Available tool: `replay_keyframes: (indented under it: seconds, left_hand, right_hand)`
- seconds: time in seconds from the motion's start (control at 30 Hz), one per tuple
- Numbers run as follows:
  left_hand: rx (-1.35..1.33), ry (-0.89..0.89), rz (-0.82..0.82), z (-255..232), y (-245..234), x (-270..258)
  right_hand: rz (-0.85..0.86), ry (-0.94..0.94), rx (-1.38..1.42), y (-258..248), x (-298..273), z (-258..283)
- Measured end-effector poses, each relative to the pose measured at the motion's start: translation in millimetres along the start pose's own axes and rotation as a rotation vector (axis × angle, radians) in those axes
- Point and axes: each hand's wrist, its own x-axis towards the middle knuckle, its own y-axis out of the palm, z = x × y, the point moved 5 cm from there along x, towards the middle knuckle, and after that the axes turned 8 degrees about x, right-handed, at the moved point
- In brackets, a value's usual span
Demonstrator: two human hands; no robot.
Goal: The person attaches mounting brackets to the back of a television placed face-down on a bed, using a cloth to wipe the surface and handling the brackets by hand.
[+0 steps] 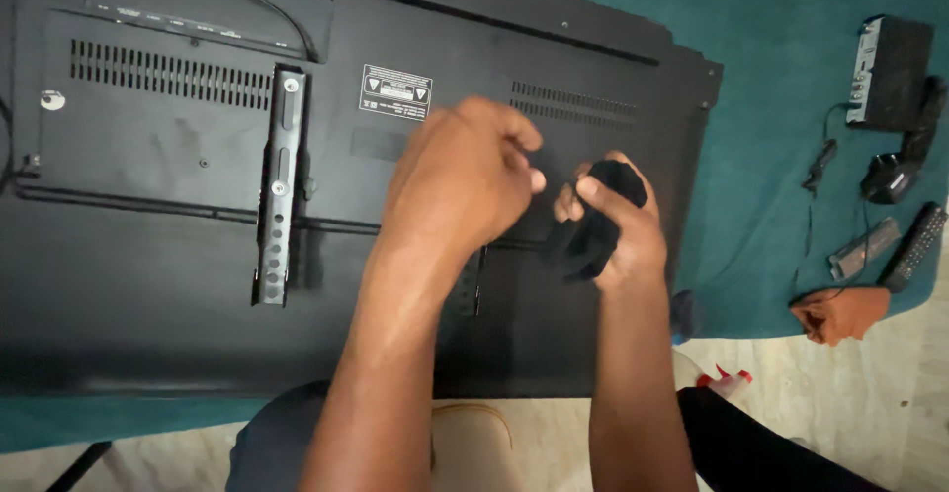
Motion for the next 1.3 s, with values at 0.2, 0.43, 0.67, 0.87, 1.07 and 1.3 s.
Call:
replay_keyframes:
  seconds: [0.2, 0.43, 0.67, 0.87, 1.07, 1.3]
  left_hand:
    - [-0.088, 0.043, 0.166, -10, 13, -1]
    - [0.02, 0.062, 0.071, 8, 34, 12]
    - [0.097, 0.041, -0.33, 34, 63, 51]
    - [0.187, 0.383, -0.476, 39, 91, 91]
    - [0.331, 0.387, -0.352, 40, 108, 106]
    - [0.351, 0.539, -0.431, 42, 105, 114]
  right_hand:
    - [0.089, 0.079, 0.032, 15, -5, 1]
    - [0.026, 0.075, -0.111, 17, -4, -3]
    - [-0.194, 0.043, -0.16, -15, -6, -10]
    - [-0.222, 0.079, -0.195, -45, -26, 0]
    - [-0.199, 0.075, -0.235, -50, -26, 0]
    - [-0.196, 0.062, -0.256, -53, -27, -3]
